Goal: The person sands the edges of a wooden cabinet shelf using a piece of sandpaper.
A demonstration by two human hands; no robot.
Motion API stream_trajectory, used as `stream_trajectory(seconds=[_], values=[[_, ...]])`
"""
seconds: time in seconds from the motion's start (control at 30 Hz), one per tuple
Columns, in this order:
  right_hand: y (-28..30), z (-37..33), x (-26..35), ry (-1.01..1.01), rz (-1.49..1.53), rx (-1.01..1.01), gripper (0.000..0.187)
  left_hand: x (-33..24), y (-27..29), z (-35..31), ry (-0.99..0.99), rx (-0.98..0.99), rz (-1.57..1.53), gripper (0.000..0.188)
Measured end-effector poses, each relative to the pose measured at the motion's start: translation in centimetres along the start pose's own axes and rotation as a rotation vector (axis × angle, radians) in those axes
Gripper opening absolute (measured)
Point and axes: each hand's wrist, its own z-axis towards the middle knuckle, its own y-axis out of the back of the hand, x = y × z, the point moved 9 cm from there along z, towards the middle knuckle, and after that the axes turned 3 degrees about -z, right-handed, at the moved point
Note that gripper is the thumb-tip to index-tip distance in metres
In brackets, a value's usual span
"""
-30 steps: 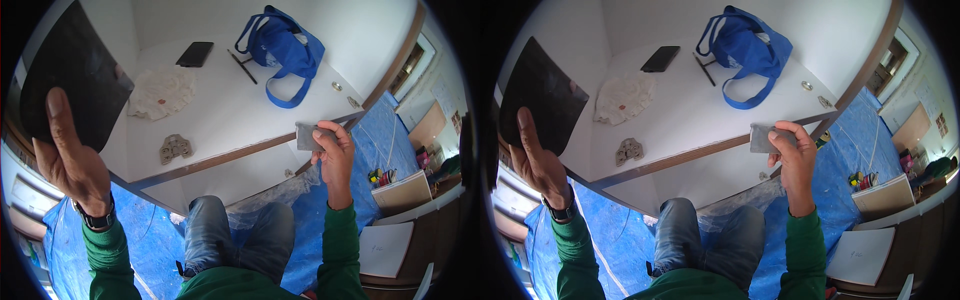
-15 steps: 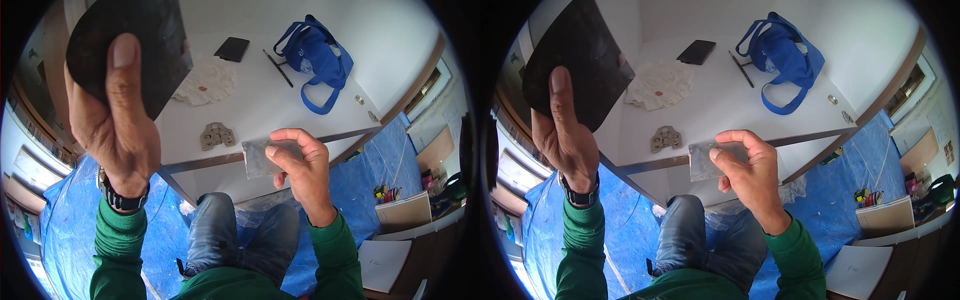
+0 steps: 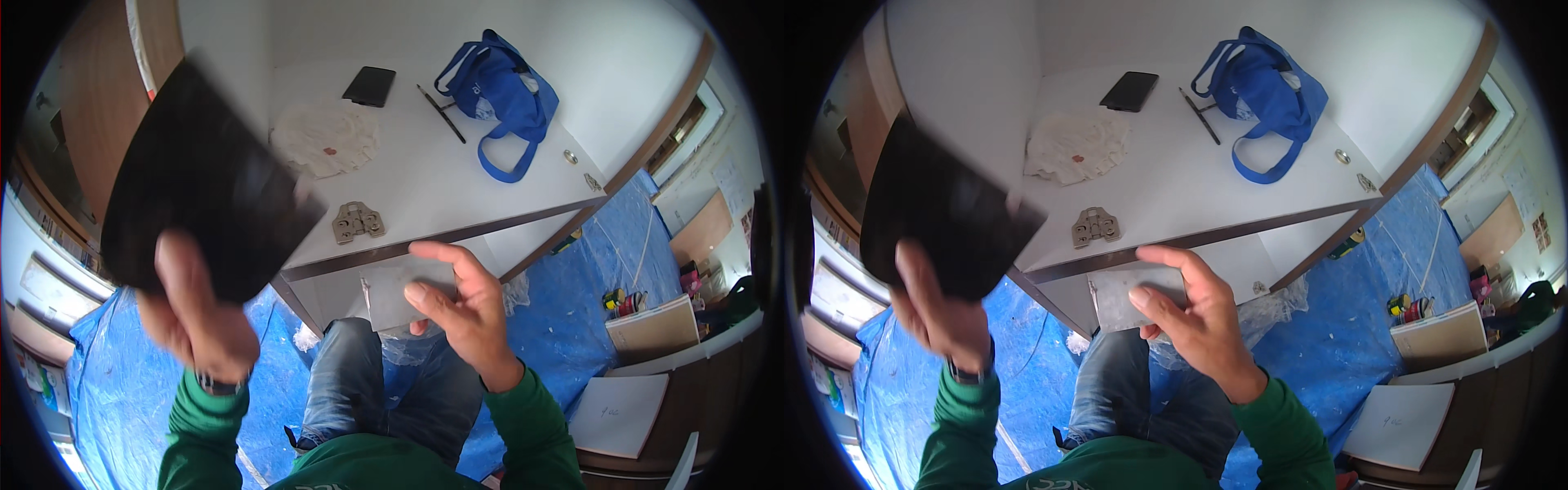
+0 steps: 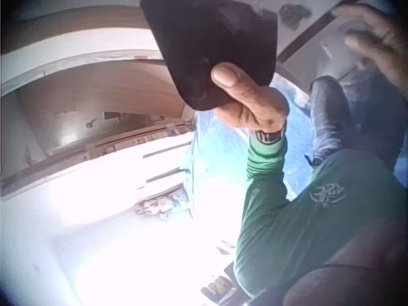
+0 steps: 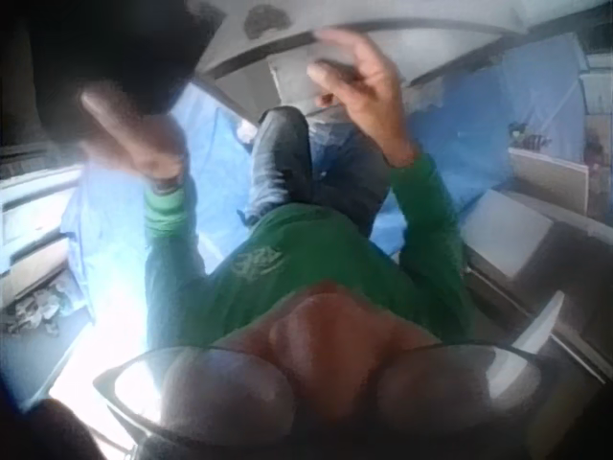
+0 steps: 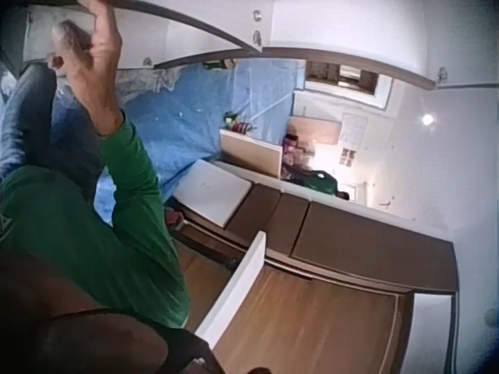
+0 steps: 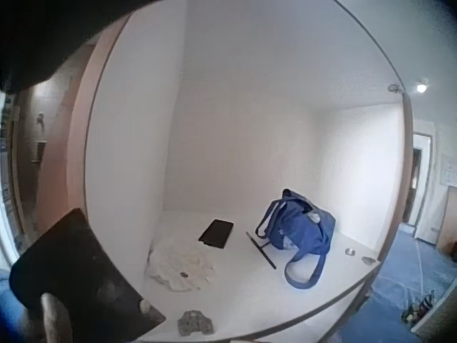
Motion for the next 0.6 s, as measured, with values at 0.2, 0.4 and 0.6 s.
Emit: stream_trajectory(seconds=[0.2,0.4,0.6], values=[[2.4,-5.3,-0.5,0.278,0.017,-0.157,0.027,-0.4,1.1,-10.5,0.609,-0.122,0.065,0.037],[-0.1,-10.3,2.9,0.621,-0.578,-0.142,0.030,5.3,-4.7,-15.6,1.293,-0.276,-0.374,0.032],[-1.1,-11.0,2.6,0.763,-0.858,-0.100,0.033,6.0,-4.5,-15.7,1.115,-0.209,-0.328,0.034]])
